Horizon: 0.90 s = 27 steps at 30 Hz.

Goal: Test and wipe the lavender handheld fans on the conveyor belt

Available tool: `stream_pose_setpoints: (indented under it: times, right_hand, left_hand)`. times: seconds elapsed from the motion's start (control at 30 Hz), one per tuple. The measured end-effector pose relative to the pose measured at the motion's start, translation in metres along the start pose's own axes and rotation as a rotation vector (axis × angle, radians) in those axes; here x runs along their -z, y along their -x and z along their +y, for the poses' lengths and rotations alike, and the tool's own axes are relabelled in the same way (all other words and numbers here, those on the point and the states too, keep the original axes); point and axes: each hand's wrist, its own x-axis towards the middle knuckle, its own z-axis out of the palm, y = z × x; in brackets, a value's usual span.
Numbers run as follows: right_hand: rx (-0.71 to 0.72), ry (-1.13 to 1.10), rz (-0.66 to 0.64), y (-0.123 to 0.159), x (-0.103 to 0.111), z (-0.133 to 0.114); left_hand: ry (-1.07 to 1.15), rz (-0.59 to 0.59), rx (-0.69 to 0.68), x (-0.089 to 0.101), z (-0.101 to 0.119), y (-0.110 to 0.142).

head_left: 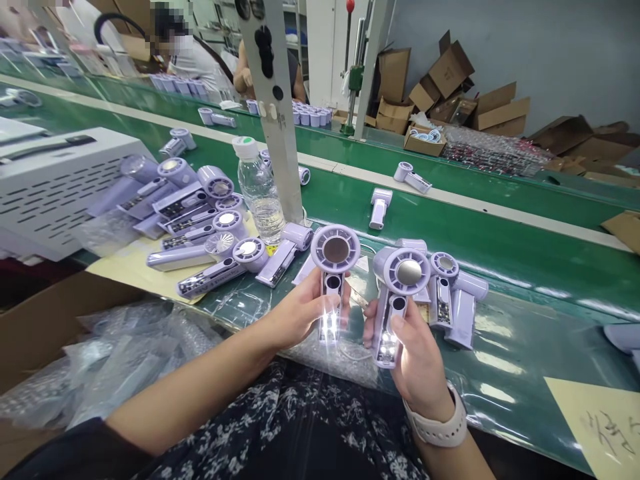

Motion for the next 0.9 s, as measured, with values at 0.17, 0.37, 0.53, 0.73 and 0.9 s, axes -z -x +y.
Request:
stream_pose_setpoints:
  times: [0.17,0.37,0.53,0.73,0.9]
  right_hand:
    - [0.021,0.01,-0.017,-0.001,0.001,0.001]
    - [-0.066,-0.182,0.041,-0.003,0.001,0.004]
    - [-0.118,-0.23,0.057,0.0,0.003,0.002]
    - [-0.071,-0.274,0.055,0.006,-0.002,-0.01]
    - [-0.013,-0.237,0.124,0.006,0.001,-0.009]
  left_hand:
    - [-0.037,-0.02,-0.001,0.0,0.0,-0.001]
    - [-0.176,0.089,0.042,-0.007,0.003,0.0]
    - [-0.137,0.101,0.066,-0.009,0.0,0.006]
    - [-0.087,-0.016,0.02,-0.014,0.01,0.015]
    - [-0.064,-0.027,0.008,-0.018,0.017,0.019]
